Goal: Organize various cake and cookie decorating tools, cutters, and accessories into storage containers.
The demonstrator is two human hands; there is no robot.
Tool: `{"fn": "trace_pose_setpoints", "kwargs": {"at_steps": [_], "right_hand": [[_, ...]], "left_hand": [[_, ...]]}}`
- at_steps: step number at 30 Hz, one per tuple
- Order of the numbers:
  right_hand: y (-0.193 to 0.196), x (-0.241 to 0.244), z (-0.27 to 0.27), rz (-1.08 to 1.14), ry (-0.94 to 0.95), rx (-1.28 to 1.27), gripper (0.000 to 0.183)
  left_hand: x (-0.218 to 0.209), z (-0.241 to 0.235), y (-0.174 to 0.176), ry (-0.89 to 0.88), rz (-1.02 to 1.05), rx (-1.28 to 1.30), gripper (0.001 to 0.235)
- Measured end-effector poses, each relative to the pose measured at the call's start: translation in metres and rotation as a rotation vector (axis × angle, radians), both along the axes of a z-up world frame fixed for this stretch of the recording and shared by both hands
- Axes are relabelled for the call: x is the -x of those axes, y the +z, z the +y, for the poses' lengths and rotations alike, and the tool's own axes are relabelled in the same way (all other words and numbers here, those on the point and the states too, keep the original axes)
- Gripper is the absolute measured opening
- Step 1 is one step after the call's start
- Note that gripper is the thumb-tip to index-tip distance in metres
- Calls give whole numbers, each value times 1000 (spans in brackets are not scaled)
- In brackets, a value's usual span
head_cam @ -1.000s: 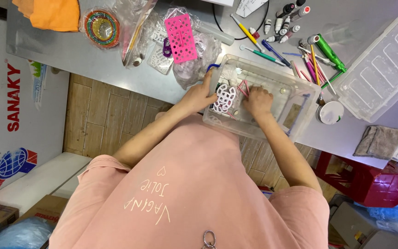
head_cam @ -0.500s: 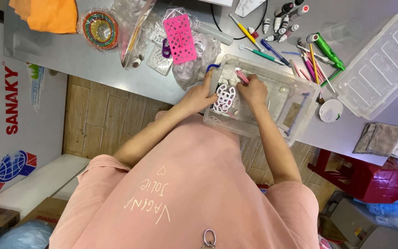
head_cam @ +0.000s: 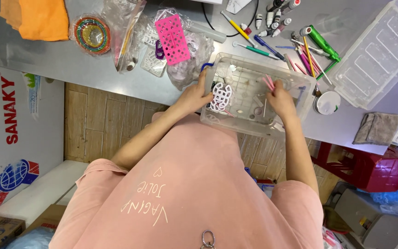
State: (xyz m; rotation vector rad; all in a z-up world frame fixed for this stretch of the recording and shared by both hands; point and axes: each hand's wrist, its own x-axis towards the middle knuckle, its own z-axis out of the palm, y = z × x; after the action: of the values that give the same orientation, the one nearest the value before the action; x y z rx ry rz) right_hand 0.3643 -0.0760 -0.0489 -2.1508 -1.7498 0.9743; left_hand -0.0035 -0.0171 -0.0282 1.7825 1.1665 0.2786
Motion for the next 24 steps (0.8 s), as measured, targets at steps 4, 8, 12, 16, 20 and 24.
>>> {"fn": "trace_pose_setpoints", "kwargs": {"at_steps": [4,8,12,16,20,24], "right_hand": [[-1,4,-9,-259,16,151,34],[-26,-9,-14,-293,23,270,36],[-17,-3,-16,-249,15,217,42],[-22,14,-19,-385,-27,193,55],[-68,7,-34,-558,-110,295,66],[-66,15,-41,-596,-135,341,52]], "left_hand": [[-1,2,3,-5,-1,3,100],[-2,4,13,-17,33,16,100],[-2,5,14,-9,45,42,101],[2,1,1,-11,13,-27,102],[10,-6,3,-44,43,11,101],[14,-10,3,-40,72,56,103]]}}
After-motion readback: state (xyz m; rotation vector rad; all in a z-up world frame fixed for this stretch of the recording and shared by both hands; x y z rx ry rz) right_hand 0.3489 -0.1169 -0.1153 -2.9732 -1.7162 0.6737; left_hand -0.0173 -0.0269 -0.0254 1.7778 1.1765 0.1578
